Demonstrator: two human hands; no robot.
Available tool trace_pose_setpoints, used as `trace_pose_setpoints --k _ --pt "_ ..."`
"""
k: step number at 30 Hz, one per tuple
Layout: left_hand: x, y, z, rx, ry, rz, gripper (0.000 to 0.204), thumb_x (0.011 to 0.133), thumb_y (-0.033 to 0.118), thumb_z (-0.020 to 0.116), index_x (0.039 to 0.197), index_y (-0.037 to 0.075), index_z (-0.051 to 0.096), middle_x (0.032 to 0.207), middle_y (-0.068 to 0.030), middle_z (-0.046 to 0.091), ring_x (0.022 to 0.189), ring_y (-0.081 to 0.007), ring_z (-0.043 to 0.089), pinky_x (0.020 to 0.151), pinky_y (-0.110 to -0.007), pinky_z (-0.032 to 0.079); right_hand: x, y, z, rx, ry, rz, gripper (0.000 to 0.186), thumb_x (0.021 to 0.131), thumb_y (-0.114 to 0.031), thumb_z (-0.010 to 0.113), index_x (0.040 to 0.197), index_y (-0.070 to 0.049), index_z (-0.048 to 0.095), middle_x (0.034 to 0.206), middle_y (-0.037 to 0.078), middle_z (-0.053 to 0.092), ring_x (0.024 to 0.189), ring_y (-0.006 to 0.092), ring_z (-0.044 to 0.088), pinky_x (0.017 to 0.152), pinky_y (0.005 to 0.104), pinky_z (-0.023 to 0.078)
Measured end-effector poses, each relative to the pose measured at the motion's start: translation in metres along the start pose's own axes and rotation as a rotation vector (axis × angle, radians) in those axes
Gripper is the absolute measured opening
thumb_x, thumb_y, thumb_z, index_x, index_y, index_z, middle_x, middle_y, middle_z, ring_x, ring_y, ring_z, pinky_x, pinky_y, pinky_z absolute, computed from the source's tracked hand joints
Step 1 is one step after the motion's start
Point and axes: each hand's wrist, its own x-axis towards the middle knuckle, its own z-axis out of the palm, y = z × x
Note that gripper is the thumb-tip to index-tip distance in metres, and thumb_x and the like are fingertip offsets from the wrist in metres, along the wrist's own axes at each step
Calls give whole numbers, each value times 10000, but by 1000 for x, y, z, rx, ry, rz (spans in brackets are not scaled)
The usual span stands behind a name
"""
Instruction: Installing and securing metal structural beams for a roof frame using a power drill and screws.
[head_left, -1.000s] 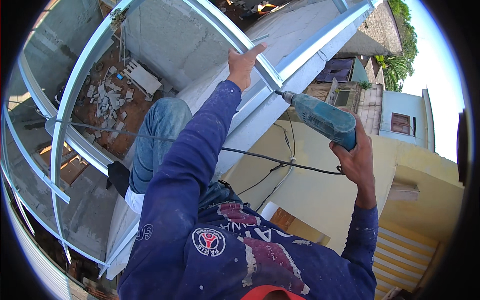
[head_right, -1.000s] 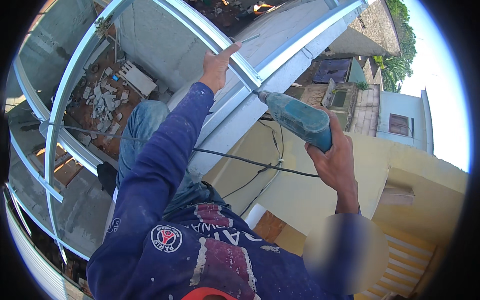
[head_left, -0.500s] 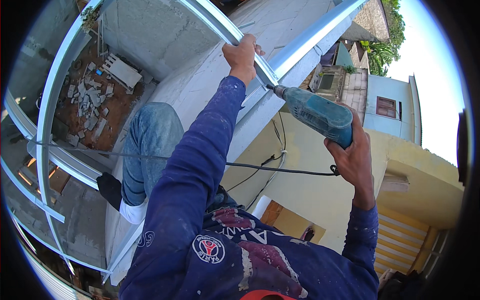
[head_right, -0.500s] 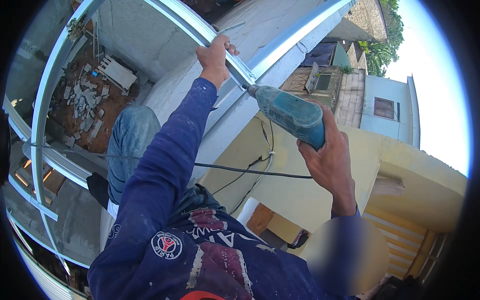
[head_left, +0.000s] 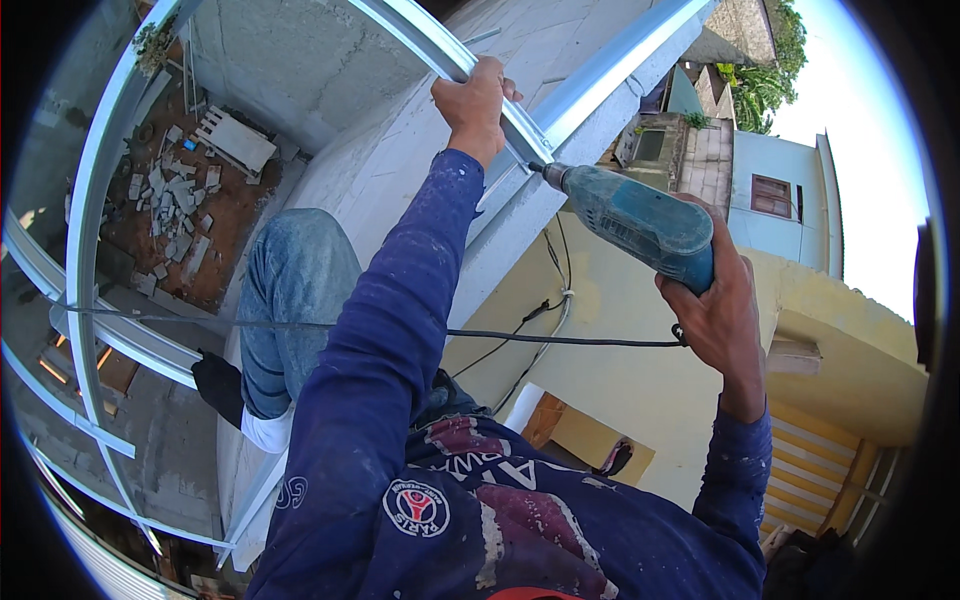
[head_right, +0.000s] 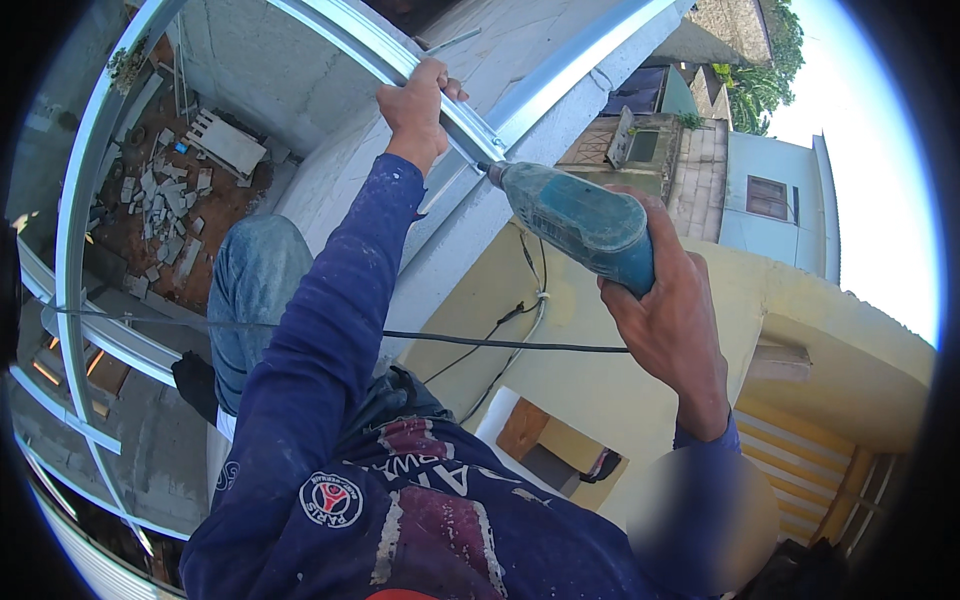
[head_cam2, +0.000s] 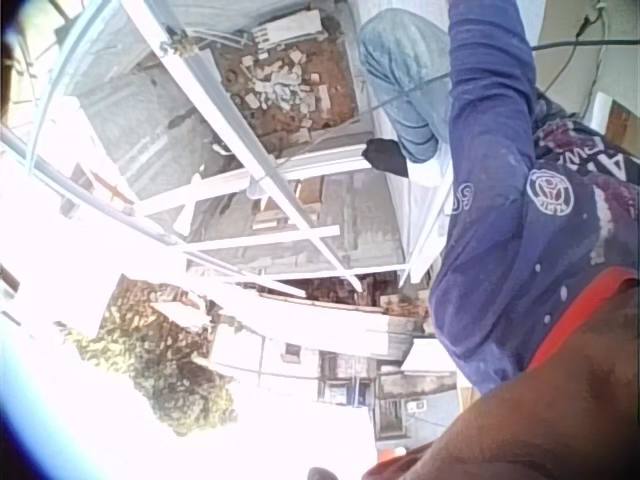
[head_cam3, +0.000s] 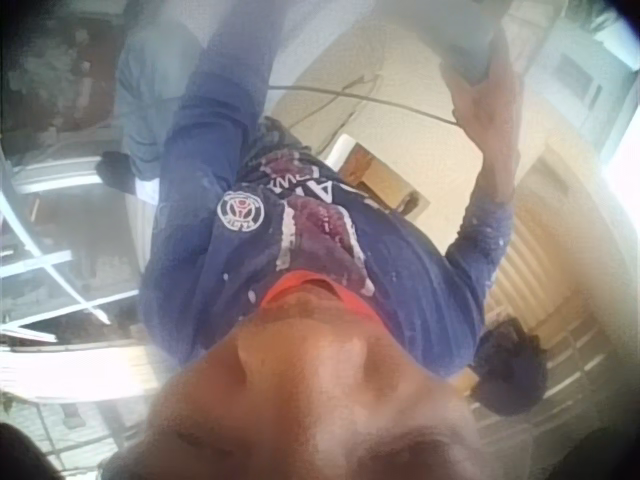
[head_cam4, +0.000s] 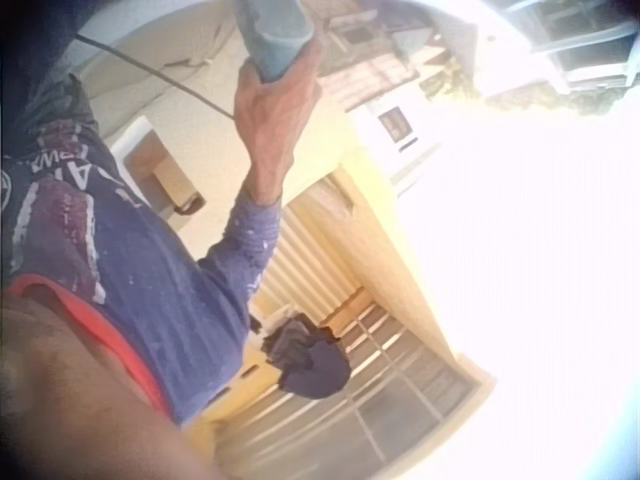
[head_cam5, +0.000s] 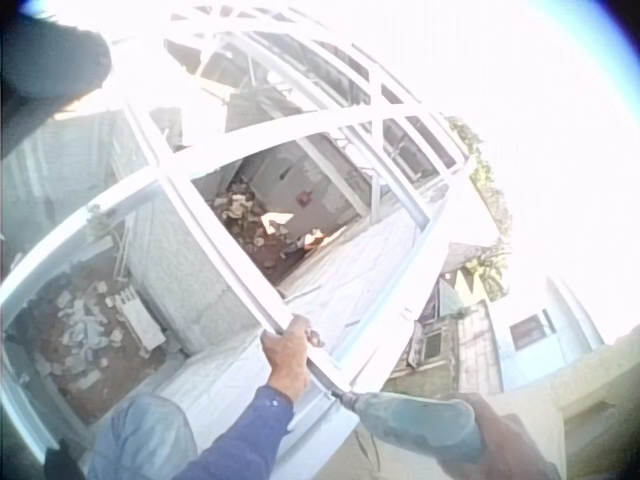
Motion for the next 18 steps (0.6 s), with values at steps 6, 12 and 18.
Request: trace_pose_setpoints --k 6,12,18 --pt "-2 -1 0 -21 -15 28 158 776 2 629 885 -11 515 658 -71 498 501 -196 530 571 -412 538 7 -6 -1 -79 -20 -42 630 771 24 671 1367 -109 515 1151 204 697 1058 424 674 958 448 499" --pt "0 -3 -3 -5 -48 43 152 784 -3 620 891 -19 514 664 -69 492 517 -195 526 585 -419 537 10 -12 -2 -61 -49 -3 616 781 43 671 1368 -95 545 1196 179 692 1100 318 675 991 405 486" --pt "0 -5 -4 -37 -61 68 145 782 -7 619 858 -8 496 663 -70 483 520 -198 512 596 -423 520 10 -18 1 -163 -66 -42 648 752 61 659 1361 -133 556 1217 154 695 1121 346 674 1027 425 462"
